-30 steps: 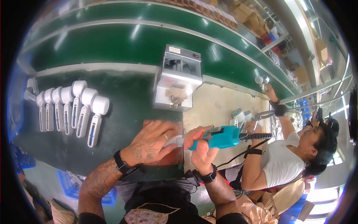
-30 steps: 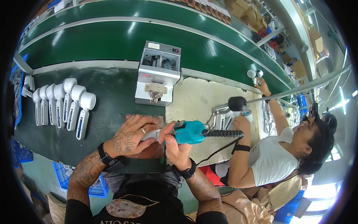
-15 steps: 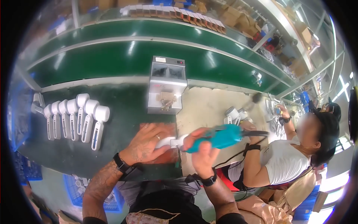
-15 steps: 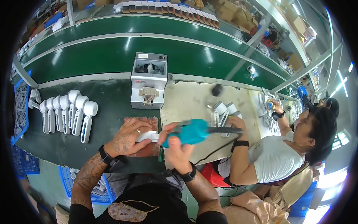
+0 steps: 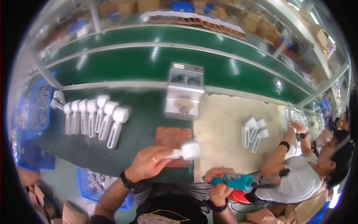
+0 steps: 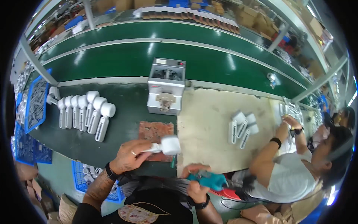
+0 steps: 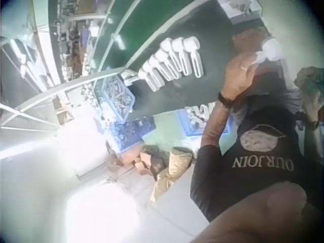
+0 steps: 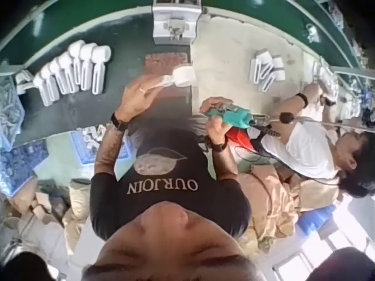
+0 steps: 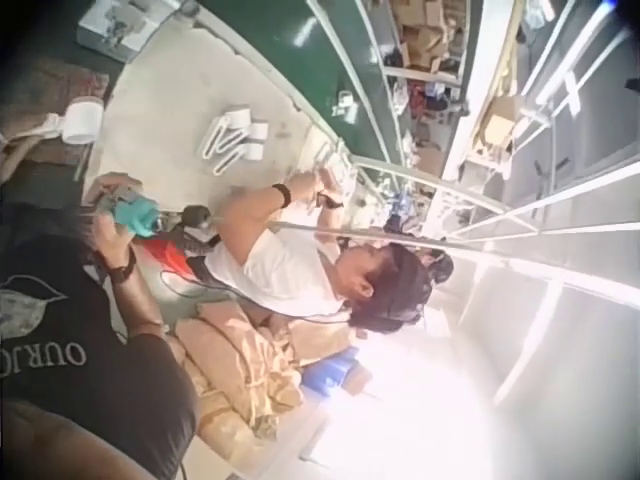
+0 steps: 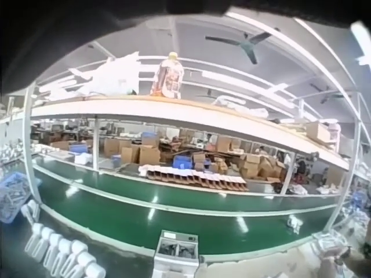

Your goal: The person picks up a fan from a bin, places it on a work surface, and drives a screw into it using a power screwdriver. They then set the fan aside and repeat the process for several other fans.

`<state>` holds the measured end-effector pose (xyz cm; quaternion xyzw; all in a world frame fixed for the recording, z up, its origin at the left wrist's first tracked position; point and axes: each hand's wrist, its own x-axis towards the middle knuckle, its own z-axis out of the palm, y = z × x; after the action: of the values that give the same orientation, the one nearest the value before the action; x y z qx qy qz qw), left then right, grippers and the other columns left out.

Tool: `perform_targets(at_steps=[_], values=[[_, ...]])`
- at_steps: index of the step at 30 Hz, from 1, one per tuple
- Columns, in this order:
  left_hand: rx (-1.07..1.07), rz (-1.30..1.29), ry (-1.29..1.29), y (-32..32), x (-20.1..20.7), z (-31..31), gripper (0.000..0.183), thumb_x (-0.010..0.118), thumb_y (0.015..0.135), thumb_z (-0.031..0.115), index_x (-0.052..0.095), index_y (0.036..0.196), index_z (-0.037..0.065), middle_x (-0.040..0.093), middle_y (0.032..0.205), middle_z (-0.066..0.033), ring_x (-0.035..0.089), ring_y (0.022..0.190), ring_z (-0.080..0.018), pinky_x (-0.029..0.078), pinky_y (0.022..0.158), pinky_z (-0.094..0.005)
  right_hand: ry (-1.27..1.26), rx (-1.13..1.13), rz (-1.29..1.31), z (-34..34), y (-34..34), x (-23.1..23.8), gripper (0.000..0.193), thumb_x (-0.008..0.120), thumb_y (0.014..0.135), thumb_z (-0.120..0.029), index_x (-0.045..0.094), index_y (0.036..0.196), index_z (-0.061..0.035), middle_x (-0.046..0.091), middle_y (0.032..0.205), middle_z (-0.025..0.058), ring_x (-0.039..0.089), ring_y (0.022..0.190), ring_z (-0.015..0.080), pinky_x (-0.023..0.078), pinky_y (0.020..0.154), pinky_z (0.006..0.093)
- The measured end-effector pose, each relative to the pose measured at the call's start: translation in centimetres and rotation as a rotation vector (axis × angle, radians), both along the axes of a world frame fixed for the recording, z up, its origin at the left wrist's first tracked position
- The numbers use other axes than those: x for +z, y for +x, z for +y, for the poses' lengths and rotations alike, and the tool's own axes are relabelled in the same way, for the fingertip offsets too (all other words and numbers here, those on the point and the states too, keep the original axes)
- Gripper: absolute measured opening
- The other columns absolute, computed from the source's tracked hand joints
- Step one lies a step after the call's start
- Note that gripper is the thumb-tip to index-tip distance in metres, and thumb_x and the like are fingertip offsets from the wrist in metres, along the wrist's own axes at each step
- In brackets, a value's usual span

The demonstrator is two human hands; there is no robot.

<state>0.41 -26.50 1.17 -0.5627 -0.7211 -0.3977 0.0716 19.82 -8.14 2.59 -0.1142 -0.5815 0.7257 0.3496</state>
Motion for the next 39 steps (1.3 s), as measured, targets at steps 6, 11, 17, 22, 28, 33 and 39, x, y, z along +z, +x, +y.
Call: perform_targets(at_steps=[6, 11, 17, 22, 28, 33, 39], values=[[0.780, -0.140, 0.019, -2.2, -0.4, -5.6, 0.029, 0.058, 0.092, -0.003, 0.059, 0.121, 0.000, 0.060, 0.118, -0.0233, 0.060, 0.108, -0.0422, 0.049, 0.093, -0.0433, -0.043, 0.102, 0.052, 0.4, 0.5, -0.1, 0.065, 0.079, 0.084, -0.051, 0.052, 0.114, 0.0005, 0.062, 0.085, 0.0146, 0.061, 0.072, 0.0213, 0.050, 0.064, 0.0331], [0.753, -0.009, -0.105, -2.4, 0.2, -4.7, 0.040, 0.059, 0.092, -0.001, 0.056, 0.131, 0.004, 0.053, 0.131, -0.0224, 0.055, 0.119, -0.0424, 0.046, 0.100, -0.0448, -0.012, 0.177, 0.000, 0.9, -0.2, -0.1, 0.048, 0.076, 0.090, -0.034, 0.056, 0.117, 0.0006, 0.064, 0.088, 0.0090, 0.061, 0.075, 0.0168, 0.049, 0.070, 0.0299], [0.171, -0.386, 0.000, -0.4, 5.3, 8.0, 0.041, 0.074, 0.086, 0.010, 0.058, 0.123, 0.004, 0.063, 0.110, -0.0167, 0.064, 0.099, -0.0326, 0.052, 0.086, -0.0401, 0.000, 0.220, -0.123, 1.5, 0.5, 0.5, 0.061, 0.078, 0.087, -0.045, 0.055, 0.116, 0.0032, 0.065, 0.085, 0.0109, 0.062, 0.076, 0.0167, 0.050, 0.069, 0.0295], [-0.122, -0.401, 0.017, 0.9, 0.5, 23.1, 0.035, 0.078, 0.088, 0.025, 0.058, 0.106, 0.003, 0.062, 0.085, -0.0105, 0.064, 0.077, -0.0227, 0.053, 0.071, -0.0352, 0.090, 0.203, -0.180, 1.3, 1.6, 0.2, 0.052, 0.079, 0.090, -0.033, 0.057, 0.121, 0.0035, 0.065, 0.087, 0.0068, 0.060, 0.080, 0.0129, 0.049, 0.072, 0.0275], [-0.007, -0.357, -0.258, 2.6, -1.7, 33.2, 0.062, 0.078, 0.078, 0.057, 0.057, 0.100, 0.003, 0.063, 0.087, -0.0134, 0.063, 0.082, -0.0326, 0.052, 0.076, -0.0418, 0.150, 0.109, -0.261, 1.2, 3.6, 0.7, 0.031, 0.077, 0.089, -0.017, 0.063, 0.111, -0.0007, 0.066, 0.093, 0.0071, 0.062, 0.083, 0.0154, 0.050, 0.076, 0.0309], [-0.050, -0.486, -0.335, 2.5, -2.8, 34.9, 0.054, 0.074, 0.079, 0.051, 0.068, 0.095, 0.000, 0.069, 0.097, -0.0243, 0.067, 0.093, -0.0420, 0.052, 0.083, -0.0494, 0.338, -0.026, -0.298, 2.2, 4.0, 2.2, 0.029, 0.075, 0.092, -0.023, 0.065, 0.109, -0.0012, 0.065, 0.092, 0.0116, 0.062, 0.080, 0.0176, 0.049, 0.073, 0.0318], [0.030, -0.497, -0.271, -0.5, -2.4, 30.8, 0.033, 0.068, 0.087, 0.029, 0.067, 0.098, -0.002, 0.070, 0.088, -0.0215, 0.070, 0.086, -0.0375, 0.054, 0.076, -0.0465, 0.153, 0.178, -0.515, 3.5, 2.9, 5.7, 0.036, 0.075, 0.092, -0.024, 0.064, 0.117, -0.0013, 0.067, 0.097, 0.0141, 0.065, 0.087, 0.0203, 0.051, 0.077, 0.0337]])
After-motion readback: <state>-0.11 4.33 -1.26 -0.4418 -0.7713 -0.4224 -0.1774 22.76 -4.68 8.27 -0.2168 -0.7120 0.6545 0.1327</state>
